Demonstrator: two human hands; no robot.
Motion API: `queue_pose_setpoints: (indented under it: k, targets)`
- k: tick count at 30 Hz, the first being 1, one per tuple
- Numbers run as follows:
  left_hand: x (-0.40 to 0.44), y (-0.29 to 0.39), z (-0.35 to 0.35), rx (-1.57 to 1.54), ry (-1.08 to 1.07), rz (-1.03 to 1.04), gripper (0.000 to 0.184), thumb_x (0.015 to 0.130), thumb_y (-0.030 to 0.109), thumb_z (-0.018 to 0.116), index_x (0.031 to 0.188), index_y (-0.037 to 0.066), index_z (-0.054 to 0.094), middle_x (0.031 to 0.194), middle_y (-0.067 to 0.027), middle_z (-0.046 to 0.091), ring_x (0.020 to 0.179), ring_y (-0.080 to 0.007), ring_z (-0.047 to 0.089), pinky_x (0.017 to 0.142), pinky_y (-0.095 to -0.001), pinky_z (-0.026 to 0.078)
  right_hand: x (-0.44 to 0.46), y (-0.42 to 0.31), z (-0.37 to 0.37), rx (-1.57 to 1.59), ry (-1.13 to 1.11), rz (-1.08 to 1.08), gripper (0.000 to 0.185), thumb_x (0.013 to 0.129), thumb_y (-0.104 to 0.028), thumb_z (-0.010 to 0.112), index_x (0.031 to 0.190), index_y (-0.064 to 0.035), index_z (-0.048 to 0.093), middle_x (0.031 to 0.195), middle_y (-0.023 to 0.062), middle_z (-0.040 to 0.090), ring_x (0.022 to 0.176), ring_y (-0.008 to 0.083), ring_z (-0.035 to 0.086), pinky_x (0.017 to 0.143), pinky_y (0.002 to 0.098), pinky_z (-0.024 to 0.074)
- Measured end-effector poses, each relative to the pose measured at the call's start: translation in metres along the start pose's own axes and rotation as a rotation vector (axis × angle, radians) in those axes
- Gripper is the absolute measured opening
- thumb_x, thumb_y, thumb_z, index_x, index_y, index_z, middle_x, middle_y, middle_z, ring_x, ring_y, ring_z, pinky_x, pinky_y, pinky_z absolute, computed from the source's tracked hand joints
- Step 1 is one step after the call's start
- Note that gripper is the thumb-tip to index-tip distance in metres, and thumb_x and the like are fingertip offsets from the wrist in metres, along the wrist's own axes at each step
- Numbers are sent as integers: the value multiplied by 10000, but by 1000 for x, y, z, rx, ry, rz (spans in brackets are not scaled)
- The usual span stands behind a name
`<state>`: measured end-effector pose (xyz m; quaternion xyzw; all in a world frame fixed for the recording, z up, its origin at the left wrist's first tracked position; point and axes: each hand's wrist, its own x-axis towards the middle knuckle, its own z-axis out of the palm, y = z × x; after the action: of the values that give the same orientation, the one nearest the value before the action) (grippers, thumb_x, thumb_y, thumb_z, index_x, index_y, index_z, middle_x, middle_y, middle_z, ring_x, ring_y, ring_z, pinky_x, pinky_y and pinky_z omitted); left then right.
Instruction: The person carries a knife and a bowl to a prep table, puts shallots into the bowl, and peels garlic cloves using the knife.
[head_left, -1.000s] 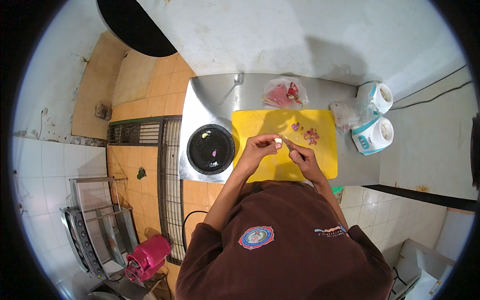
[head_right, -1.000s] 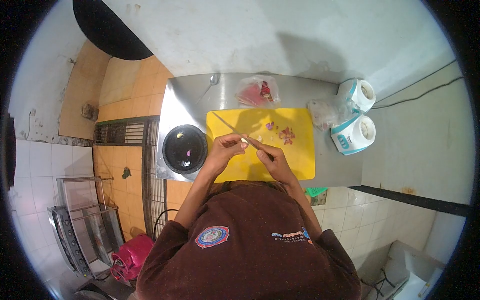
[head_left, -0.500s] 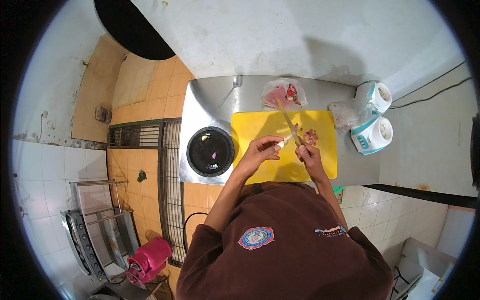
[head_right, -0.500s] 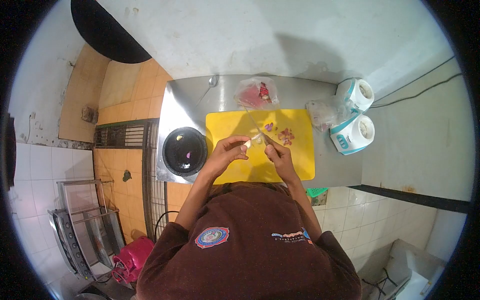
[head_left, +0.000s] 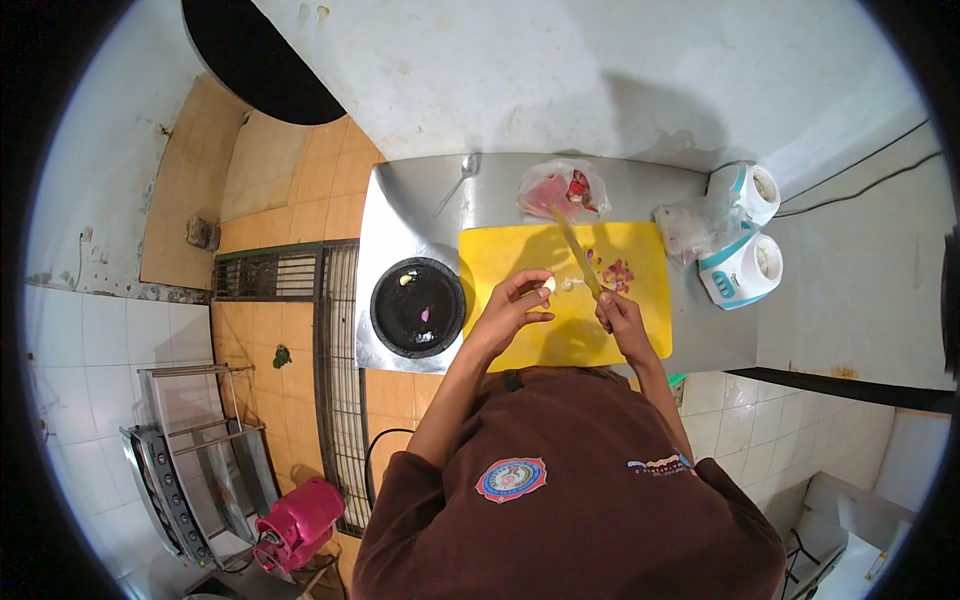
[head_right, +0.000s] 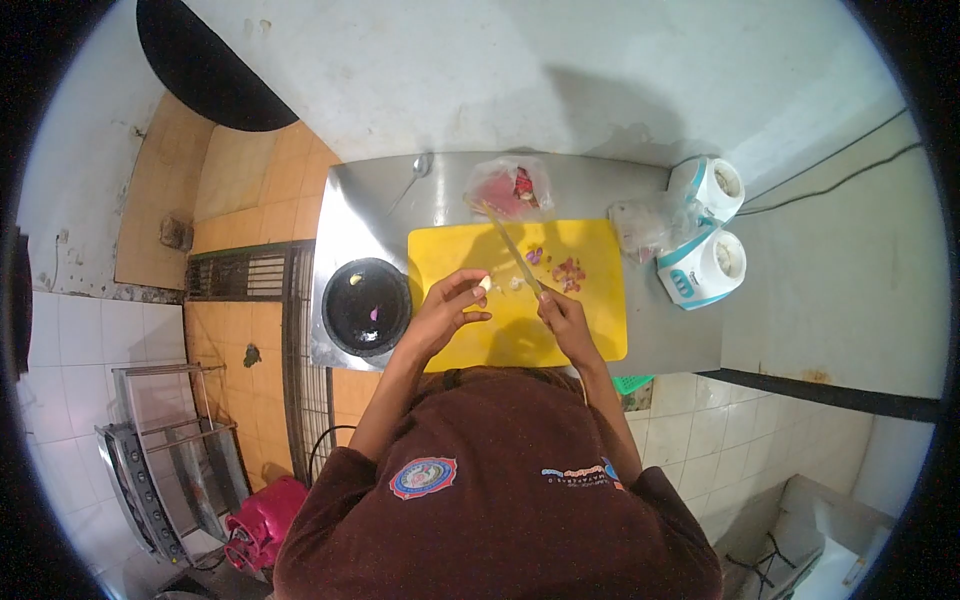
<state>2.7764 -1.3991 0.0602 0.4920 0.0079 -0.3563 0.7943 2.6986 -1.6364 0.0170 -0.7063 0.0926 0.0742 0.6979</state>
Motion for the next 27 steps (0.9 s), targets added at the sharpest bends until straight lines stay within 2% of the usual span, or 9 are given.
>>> queue_pose_setpoints:
  k: [5, 8, 11, 14, 20, 23, 27]
  targets:
    - [1, -5, -4, -49, 1, -14, 320, 964, 126, 641, 1268, 45, 582, 1009, -11, 573, 922, -114, 592, 857, -367, 561, -2, -5, 8, 35, 102, -2, 238, 1031, -264, 559, 991, -32, 596, 728, 10, 584, 598, 40, 413, 548, 217, 333]
    - [3, -6, -6, -99, -1, -34, 331, 962, 121, 646, 1275, 42, 574, 1021, -13, 575, 920, -119, 600, 863, -375, 562, -4, -11, 5, 59, 64, 52, 255, 1002, -256, 607, 1146, -47, 586, 776, 44, 643, 646, 57, 490, 599, 219, 374]
    - [5, -9, -8, -171, -12, -55, 346, 957, 108, 649, 1284, 37, 561, 1043, -16, 582, 935, -129, 609, 869, -383, 562, -4, -6, 2, 70, 36, 80, 368, 996, -266, 614, 1298, -75, 525, 756, 42, 624, 671, 68, 513, 624, 233, 391]
    - [9, -15, -11, -240, -27, -71, 346, 949, 91, 652, 1276, 32, 554, 1077, -27, 591, 954, -144, 617, 883, -387, 558, -10, -32, 10, 88, -49, 23, 450, 995, -253, 611, 1386, -74, 482, 774, 26, 606, 709, 80, 520, 666, 245, 409]
    - [9, -17, -6, -276, -99, -18, 304, 977, 66, 592, 1274, 32, 535, 1141, -61, 614, 1045, -190, 637, 924, -384, 544, -12, -56, 28, 58, -254, -88, 576, 975, -212, 619, 1493, -61, 418, 851, -5, 558, 763, 81, 483, 720, 242, 415]
    - [7, -17, -1, -244, -104, 24, 319, 993, 66, 565, 1307, 36, 516, 1184, -74, 617, 1096, -213, 637, 939, -399, 540, -14, -69, 40, 95, -223, -88, 557, 965, -191, 617, 1479, -51, 452, 912, 3, 572, 768, 79, 471, 739, 259, 426]
    - [11, -22, -8, -242, -82, 45, 339, 982, 41, 585, 1316, 30, 530, 1196, -88, 633, 1071, -219, 653, 930, -385, 560, -13, -73, 43, -22, -173, -131, 523, 959, -163, 606, 1452, -35, 488, 977, 32, 596, 782, 79, 488, 746, 265, 440]
